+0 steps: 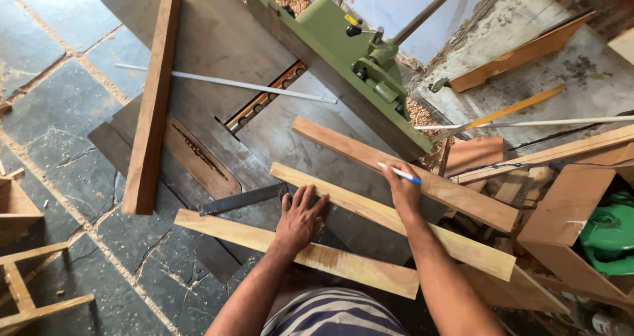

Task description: The person uses a square and a pen to mark lines on wood planks. They position wood planks on a woodworking machine and use the square to align and verify marks across the pieces.

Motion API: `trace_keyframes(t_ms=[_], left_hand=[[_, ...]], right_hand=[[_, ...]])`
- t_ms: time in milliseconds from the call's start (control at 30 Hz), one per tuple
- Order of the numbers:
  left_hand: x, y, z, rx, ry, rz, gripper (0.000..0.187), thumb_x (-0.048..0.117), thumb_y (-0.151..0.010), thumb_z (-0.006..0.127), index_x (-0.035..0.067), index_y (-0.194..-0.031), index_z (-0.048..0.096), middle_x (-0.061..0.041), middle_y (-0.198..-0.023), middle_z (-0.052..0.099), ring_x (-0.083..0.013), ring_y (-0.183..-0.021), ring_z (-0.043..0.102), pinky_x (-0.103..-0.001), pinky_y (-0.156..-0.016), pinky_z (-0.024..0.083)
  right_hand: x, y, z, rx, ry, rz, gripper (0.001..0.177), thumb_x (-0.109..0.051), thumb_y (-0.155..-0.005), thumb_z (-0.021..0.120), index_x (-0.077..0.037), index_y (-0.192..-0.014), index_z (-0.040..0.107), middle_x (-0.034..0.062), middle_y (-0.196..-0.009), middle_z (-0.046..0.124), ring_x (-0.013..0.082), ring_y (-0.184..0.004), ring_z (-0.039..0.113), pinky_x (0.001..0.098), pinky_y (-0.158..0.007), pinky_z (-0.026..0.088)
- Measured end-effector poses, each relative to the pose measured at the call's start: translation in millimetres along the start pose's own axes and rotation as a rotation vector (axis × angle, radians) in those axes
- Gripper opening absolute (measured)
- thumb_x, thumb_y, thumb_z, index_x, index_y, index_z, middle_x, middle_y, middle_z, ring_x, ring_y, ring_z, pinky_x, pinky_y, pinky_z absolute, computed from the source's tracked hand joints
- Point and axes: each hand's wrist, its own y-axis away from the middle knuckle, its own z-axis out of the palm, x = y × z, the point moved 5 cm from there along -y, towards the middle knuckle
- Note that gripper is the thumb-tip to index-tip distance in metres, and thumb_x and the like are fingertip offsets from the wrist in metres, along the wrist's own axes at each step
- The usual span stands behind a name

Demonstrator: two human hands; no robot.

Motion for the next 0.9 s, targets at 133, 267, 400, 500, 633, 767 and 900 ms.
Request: trace_keyframes(t_ms=[133, 267, 400, 500, 633, 767, 900], left_hand=[[-1.7, -1.5, -0.2, -0.027, -0.003, -0.011, 0.066, 0.023, -0.086, 0.07, 0.022, -0.148, 0.048, -0.019, -0.157, 0.034, -0.036, -0.147, 0.027, -0.066, -0.111, 0.024], [-1.5, 0.2, -0.2, -0.018, 0.004, -0.015, 0.066, 0.023, -0.087, 0.07, 0.022, -0.149, 0.048, -0.02, -0.157, 0.034, -0.0366, -0.148, 0.027, -0.067, -0.112, 0.024], [0.7, -4.0, -3.7, -0.013, 0.002, -0.023, 0.065, 0.023, -0.086, 0.07, 0.022, -0.148, 0.049, -0.02, -0.156, 0.035, -0.0371, -0.147, 0.027, -0.067, -0.112, 0.024], [-1.8, -5.3, -12.6, 0.028, 0.056, -0.007, 0.059, 0.022, -0.085, 0.071, 0.02, -0.142, 0.054, -0.017, -0.151, 0.042, -0.0346, -0.145, 0.034, -0.065, -0.111, 0.026], [-23.9, 26.2, -38.1, 0.372, 0.253, -0.112, 0.051, 0.015, -0.084, 0.072, 0.015, -0.135, 0.062, -0.013, -0.142, 0.056, -0.0335, -0.133, 0.051, -0.054, -0.109, 0.037], [-73.6, 97.2, -47.7, 0.712, 0.287, -0.488, 0.027, 0.015, -0.091, 0.07, 0.007, -0.117, 0.069, -0.012, -0.122, 0.067, -0.0331, -0.116, 0.062, -0.047, -0.1, 0.047], [-119.1, 176.0, -11.5, 0.95, 0.55, -0.888, 0.02, 0.021, -0.101, 0.066, 0.002, -0.106, 0.068, -0.013, -0.107, 0.064, -0.0265, -0.097, 0.064, -0.04, -0.088, 0.052]], right_hand=[[3.1, -26.2, 10.5, -0.046, 0.149, -0.043, 0.019, -0.02, -0.092, 0.076, -0.002, -0.094, 0.072, 0.0009, -0.078, 0.069, 0.0078, -0.073, 0.06, 0.0273, -0.065, 0.049], [-4.5, -27.3, 12.1, 0.01, 0.086, -0.048, 0.019, -0.022, -0.094, 0.071, -0.004, -0.097, 0.072, 0.0, -0.079, 0.073, 0.0068, -0.073, 0.065, 0.0259, -0.066, 0.053], [-28.9, -21.8, 0.0, 0.1, 0.407, -0.14, 0.019, -0.021, -0.096, 0.072, -0.002, -0.099, 0.074, 0.0074, -0.083, 0.073, 0.0122, -0.074, 0.068, 0.0305, -0.067, 0.051], [-39.6, 9.5, -18.8, 0.134, 0.405, -0.193, 0.022, -0.023, -0.099, 0.072, -0.003, -0.108, 0.074, 0.0085, -0.09, 0.075, 0.0127, -0.08, 0.069, 0.03, -0.071, 0.053], [-19.3, 75.5, -44.9, -0.071, 0.189, -0.022, 0.028, -0.023, -0.1, 0.068, -0.003, -0.118, 0.074, 0.0093, -0.092, 0.075, 0.0122, -0.086, 0.068, 0.0286, -0.077, 0.054], [3.8, 147.8, -69.4, -0.274, 0.331, -0.005, 0.03, -0.025, -0.096, 0.069, -0.002, -0.115, 0.073, 0.0115, -0.104, 0.079, 0.0192, -0.095, 0.076, 0.0325, -0.083, 0.057], [-4.0, 191.3, -70.4, -0.491, 0.627, -0.428, 0.057, -0.042, -0.079, 0.077, -0.006, -0.123, 0.065, 0.0163, -0.111, 0.072, 0.0334, -0.105, 0.067, 0.0437, -0.088, 0.053]])
